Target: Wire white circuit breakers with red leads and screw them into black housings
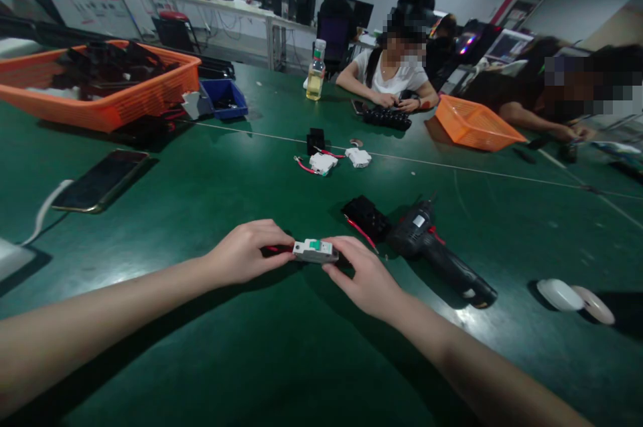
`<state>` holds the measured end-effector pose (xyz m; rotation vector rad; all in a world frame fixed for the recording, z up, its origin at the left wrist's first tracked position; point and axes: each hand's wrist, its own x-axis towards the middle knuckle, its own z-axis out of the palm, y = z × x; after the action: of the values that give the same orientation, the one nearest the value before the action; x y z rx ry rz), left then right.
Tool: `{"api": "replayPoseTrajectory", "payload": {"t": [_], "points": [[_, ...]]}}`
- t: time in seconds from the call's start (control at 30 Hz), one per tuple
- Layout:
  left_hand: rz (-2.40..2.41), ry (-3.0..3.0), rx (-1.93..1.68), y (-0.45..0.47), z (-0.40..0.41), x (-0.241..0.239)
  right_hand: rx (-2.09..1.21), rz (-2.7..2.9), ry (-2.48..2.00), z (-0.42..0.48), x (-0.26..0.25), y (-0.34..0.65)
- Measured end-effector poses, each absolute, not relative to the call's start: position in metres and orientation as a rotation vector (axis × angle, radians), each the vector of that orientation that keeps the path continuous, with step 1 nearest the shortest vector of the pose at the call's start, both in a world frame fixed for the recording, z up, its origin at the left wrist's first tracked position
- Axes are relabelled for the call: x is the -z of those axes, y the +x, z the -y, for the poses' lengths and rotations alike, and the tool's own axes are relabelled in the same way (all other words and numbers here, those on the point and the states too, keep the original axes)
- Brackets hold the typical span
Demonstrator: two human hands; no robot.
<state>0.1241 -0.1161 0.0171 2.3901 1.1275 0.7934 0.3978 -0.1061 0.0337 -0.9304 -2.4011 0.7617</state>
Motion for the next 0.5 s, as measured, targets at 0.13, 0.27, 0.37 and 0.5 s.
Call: {"api": "replayPoseTrajectory", "payload": {"t": [0.13,0.27,0.37,0.5], "points": [[-1.149,2.418,-0.783,0.124,0.117,-0.018,-0.382,2.522,-0.998,0.1,-0.063,0.432],[-1.203,2.431,-0.787,0.123,0.118,-0.02,0.084,2.38,-1.314,0.079,-0.074,0.504],[-1.279,2.424,-0.8,0.122,0.117,-0.022,0.04,2.212,-1.697,0.071,-0.069,0.549],[-1.385,2.371,-0.806,0.12,0.115,-0.02,-0.467,2.273,-1.977,0.073,-0.067,0.557]]}}
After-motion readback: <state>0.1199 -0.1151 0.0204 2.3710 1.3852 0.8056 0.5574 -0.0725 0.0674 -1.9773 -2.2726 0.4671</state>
